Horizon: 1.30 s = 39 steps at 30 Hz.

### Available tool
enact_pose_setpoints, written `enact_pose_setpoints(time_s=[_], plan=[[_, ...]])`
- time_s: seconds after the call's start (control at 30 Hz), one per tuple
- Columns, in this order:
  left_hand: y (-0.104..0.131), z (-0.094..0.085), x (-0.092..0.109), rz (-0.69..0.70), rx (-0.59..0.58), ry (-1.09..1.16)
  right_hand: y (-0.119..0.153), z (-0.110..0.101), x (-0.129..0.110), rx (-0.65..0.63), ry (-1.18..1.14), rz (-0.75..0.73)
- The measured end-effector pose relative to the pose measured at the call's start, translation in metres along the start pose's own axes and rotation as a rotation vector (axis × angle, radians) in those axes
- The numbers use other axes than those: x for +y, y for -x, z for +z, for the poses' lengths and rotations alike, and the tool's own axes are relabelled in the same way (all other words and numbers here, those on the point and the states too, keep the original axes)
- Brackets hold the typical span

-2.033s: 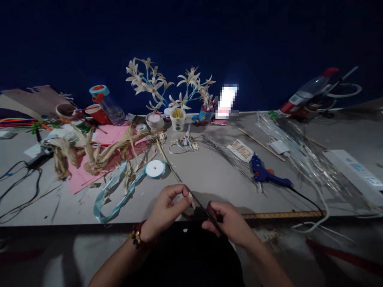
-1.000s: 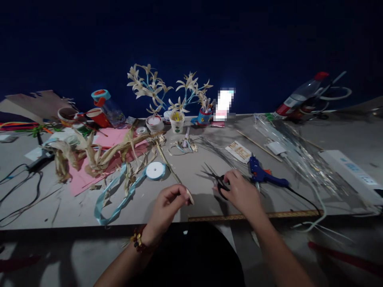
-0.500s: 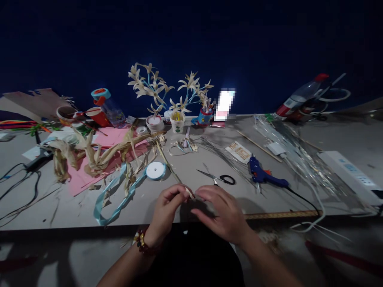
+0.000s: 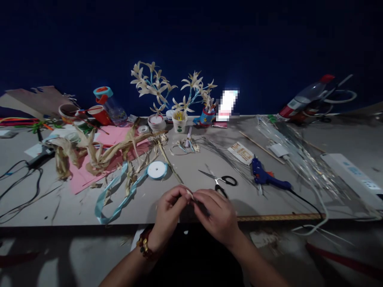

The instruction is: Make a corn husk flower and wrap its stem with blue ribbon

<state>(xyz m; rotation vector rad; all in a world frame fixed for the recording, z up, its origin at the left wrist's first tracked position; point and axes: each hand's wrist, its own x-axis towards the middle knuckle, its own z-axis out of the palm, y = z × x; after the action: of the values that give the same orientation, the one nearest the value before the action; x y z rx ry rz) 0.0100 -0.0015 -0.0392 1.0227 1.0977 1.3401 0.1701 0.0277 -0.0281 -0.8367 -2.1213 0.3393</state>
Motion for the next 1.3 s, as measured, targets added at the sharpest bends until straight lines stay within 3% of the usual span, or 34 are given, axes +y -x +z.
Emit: enact_pose_setpoints(time_s=[0.17, 0.33, 0.43, 0.53, 0.7, 0.83, 1.07, 1.3], plan=[[0.002, 0.0, -0.002, 0.07, 0.047, -0.166, 0.002, 0.002, 0.004, -0.006, 0.034, 0.024], [0.003, -0.005, 0.006, 0.493, 0.09, -0.606, 0.001, -0.003, 0.006, 0.009, 0.064, 0.044], [0.0, -0.006, 0.012, 0.611, 0.031, -0.763, 0.0, -0.005, 0.005, -0.013, 0.055, 0.039], [-0.002, -0.004, 0.014, 0.559, 0.043, -0.737, -0.001, -0.004, 0.003, -0.001, -0.021, 0.089], [0.0, 0.0, 0.012, 0.302, 0.073, -0.561, -0.001, -0.002, -0.001, 0.084, -0.193, 0.227], [0.002, 0.001, 0.012, 0.237, 0.064, -0.53, -0.001, -0.001, -0.003, 0.088, -0.252, 0.281], [0.001, 0.003, 0.014, 0.387, 0.058, -0.673, 0.0, 0.001, -0.004, 0.12, -0.215, 0.275], [0.002, 0.011, 0.013, 0.621, 0.125, -0.886, 0.003, 0.004, -0.006, 0.188, -0.112, 0.144]])
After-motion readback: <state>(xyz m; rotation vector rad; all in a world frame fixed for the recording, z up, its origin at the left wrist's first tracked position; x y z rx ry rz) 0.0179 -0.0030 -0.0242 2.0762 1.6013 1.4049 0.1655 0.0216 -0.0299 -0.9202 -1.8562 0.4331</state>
